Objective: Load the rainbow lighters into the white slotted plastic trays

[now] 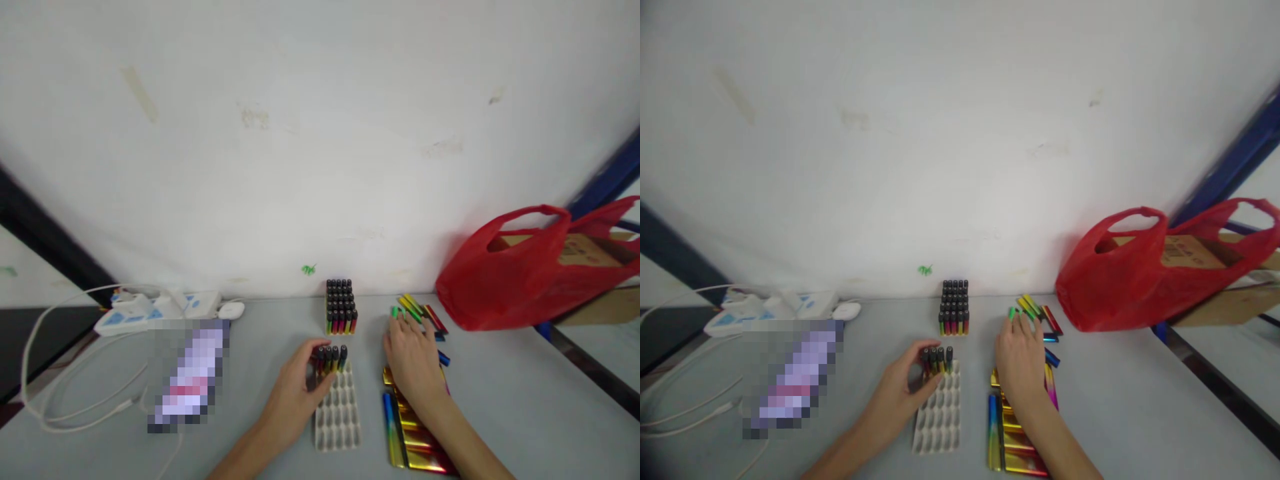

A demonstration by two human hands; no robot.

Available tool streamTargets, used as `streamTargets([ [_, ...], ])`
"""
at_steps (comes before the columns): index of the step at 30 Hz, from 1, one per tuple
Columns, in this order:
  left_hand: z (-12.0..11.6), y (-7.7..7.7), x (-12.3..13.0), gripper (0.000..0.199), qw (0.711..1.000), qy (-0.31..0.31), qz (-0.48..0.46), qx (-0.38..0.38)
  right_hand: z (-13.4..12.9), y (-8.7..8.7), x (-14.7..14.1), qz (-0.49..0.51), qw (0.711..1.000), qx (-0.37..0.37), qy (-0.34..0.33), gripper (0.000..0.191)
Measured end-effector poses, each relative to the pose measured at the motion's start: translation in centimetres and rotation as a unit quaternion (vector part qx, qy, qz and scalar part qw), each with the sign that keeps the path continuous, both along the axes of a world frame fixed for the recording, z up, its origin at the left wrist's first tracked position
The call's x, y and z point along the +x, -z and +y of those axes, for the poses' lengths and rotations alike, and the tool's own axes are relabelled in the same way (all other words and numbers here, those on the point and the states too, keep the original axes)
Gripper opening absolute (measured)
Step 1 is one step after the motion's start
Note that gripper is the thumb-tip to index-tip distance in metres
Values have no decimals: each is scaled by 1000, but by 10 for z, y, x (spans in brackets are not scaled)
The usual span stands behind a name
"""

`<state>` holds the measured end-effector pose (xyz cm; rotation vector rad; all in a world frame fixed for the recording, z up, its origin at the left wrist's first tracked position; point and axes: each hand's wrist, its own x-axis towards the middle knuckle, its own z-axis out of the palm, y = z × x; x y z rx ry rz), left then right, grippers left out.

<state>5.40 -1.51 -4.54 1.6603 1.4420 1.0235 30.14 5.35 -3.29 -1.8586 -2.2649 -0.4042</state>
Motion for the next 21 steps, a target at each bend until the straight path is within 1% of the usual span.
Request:
streamTargets([
  [4, 1, 3, -1, 40, 1000, -4, -5, 17, -1, 0, -3, 12, 1000, 7, -12, 34],
  [8, 3, 7, -3, 40, 999, -8, 2, 32, -1, -2, -6, 42, 999, 26, -23, 24],
  [11, 3, 10, -3, 40, 999, -9, 12, 32, -3, -5, -8, 40, 999, 24, -22, 16],
  [14, 3, 11, -2, 40, 999, -12, 9, 40, -1, -3, -9, 31, 998, 41, -18, 12],
  [18, 4, 13, -3, 42, 998, -21, 6, 57, 6, 6, -9, 35, 998, 54, -16, 20],
  [21, 3, 13, -3, 43, 998, -21, 6, 55, 10, 10, -8, 42, 997, 57, -21, 25],
])
